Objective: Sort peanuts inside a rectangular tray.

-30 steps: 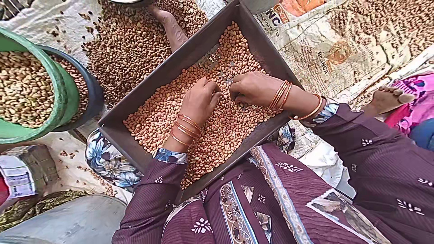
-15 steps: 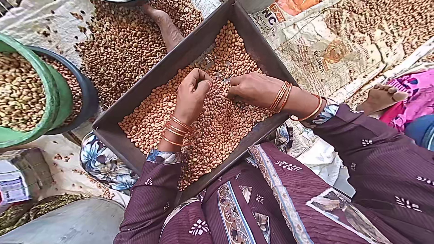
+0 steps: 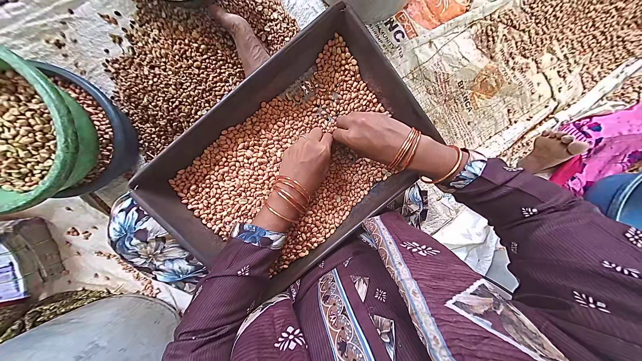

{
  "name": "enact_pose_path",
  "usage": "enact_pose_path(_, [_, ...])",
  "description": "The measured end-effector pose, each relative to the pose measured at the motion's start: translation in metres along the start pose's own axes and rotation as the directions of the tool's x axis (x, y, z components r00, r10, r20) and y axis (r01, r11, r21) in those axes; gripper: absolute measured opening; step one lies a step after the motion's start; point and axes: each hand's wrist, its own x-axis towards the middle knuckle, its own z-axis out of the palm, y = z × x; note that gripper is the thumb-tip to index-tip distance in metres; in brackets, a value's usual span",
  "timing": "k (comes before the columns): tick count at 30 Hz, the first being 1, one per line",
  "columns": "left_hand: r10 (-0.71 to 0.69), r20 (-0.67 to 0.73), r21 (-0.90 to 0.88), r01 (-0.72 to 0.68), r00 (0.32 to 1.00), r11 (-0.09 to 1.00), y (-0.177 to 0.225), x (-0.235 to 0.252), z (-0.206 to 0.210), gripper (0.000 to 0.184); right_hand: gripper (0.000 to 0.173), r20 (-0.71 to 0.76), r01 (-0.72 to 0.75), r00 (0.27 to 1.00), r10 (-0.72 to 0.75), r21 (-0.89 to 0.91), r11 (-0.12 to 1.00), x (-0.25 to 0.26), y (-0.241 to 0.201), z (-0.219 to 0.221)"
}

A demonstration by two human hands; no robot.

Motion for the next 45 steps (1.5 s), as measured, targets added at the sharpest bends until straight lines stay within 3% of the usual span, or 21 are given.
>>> enact_pose_path(3, [-0.036, -0.045, -0.150, 0.029, 0.998, 0.988, -0.008, 0.001, -0.004, 0.023, 0.016, 0.014, 0.015, 1.000, -0.016, 0.021, 1.000, -0.001, -0.003, -0.001])
enact_pose_path(5, [-0.093, -0.127, -0.346, 0.043, 0.988, 0.937, -0.014, -0.002, -0.012, 0.020, 0.014, 0.007, 0.024, 1.000, -0.024, 0.062, 0.998, -0.002, -0.003, -0.002])
enact_pose_path(7, [-0.200, -0.097, -0.609, 0.101, 0.975, 0.786, -0.018, -0.005, -0.022, 0.022, 0.009, -0.011, 0.040, 0.999, -0.038, 0.152, 0.988, -0.001, 0.003, -0.004])
enact_pose_path(9, [-0.265, -0.034, -0.814, 0.127, 0.964, 0.567, -0.024, -0.006, -0.022, 0.029, 0.008, 0.046, 0.020, 0.998, -0.033, 0.269, 0.963, 0.001, 0.009, -0.013])
enact_pose_path(11, [-0.277, 0.024, -0.877, 0.153, 0.961, 0.455, -0.028, -0.008, -0.024, 0.032, 0.005, 0.144, 0.009, 0.987, -0.066, 0.366, 0.930, 0.005, 0.010, -0.022])
enact_pose_path(14, [-0.317, 0.072, -0.834, 0.231, 0.946, 0.501, -0.026, -0.015, -0.028, 0.026, 0.003, 0.396, 0.025, 0.899, -0.189, 0.384, 0.923, 0.017, 0.002, -0.036])
enact_pose_path(16, [-0.322, 0.088, -0.811, 0.255, 0.943, 0.526, -0.020, -0.023, -0.034, 0.026, 0.003, 0.431, 0.062, 0.876, -0.218, 0.346, 0.936, 0.031, -0.001, -0.055])
enact_pose_path(17, [-0.314, 0.092, -0.811, 0.254, 0.945, 0.527, -0.020, -0.024, -0.035, 0.027, 0.002, 0.344, 0.080, 0.918, -0.195, 0.323, 0.943, 0.037, 0.001, -0.071])
enact_pose_path(19, [-0.300, 0.081, -0.830, 0.230, 0.951, 0.508, -0.022, -0.022, -0.032, 0.030, 0.008, -0.059, 0.057, 0.997, -0.042, 0.287, 0.956, 0.044, 0.005, -0.108])
enact_pose_path(21, [-0.286, 0.061, -0.849, 0.201, 0.956, 0.489, -0.028, -0.019, -0.027, 0.030, 0.020, -0.354, -0.048, 0.922, 0.157, 0.298, 0.953, 0.050, 0.005, -0.143])
enact_pose_path(23, [-0.285, 0.030, -0.848, 0.175, 0.958, 0.500, -0.028, -0.017, -0.025, 0.026, 0.017, -0.425, -0.101, 0.865, 0.268, 0.376, 0.921, 0.050, 0.007, -0.155])
enact_pose_path(25, [-0.265, -0.005, -0.762, 0.168, 0.964, 0.625, -0.018, -0.027, -0.031, 0.021, 0.016, -0.286, -0.117, 0.934, 0.213, 0.320, 0.940, 0.039, 0.006, -0.151])
enact_pose_path(27, [-0.177, -0.075, -0.639, 0.089, 0.981, 0.764, -0.012, -0.029, -0.029, 0.016, 0.013, -0.096, -0.028, 0.994, 0.046, 0.182, 0.983, 0.028, 0.014, -0.131])
enact_pose_path(29, [-0.066, -0.117, -0.530, -0.006, 0.991, 0.848, -0.005, -0.023, -0.021, 0.012, 0.008, 0.085, 0.014, 0.996, -0.029, 0.179, 0.984, 0.013, 0.022, -0.099])
enact_pose_path(32, [0.065, -0.066, -0.403, -0.086, 0.996, 0.911, 0.009, -0.014, -0.007, 0.014, 0.007, 0.260, -0.060, 0.966, 0.001, 0.221, 0.973, -0.013, 0.023, -0.062])
enact_pose_path(37, [0.159, 0.042, -0.286, -0.141, 0.986, 0.948, 0.025, -0.003, 0.016, 0.014, 0.008, 0.272, -0.090, 0.962, 0.032, 0.204, 0.975, -0.041, 0.016, -0.025])
enact_pose_path(41, [0.141, 0.012, -0.140, -0.138, 0.990, 0.980, 0.035, -0.007, 0.018, 0.013, 0.010, 0.139, -0.040, 0.990, 0.013, 0.193, 0.980, -0.046, 0.015, -0.014])
enact_pose_path(45, [0.089, 0.037, 0.022, -0.090, 0.995, 0.996, 0.050, -0.012, 0.012, 0.008, 0.012, 0.150, -0.067, 0.988, 0.045, 0.150, 0.986, -0.044, 0.014, -0.011])
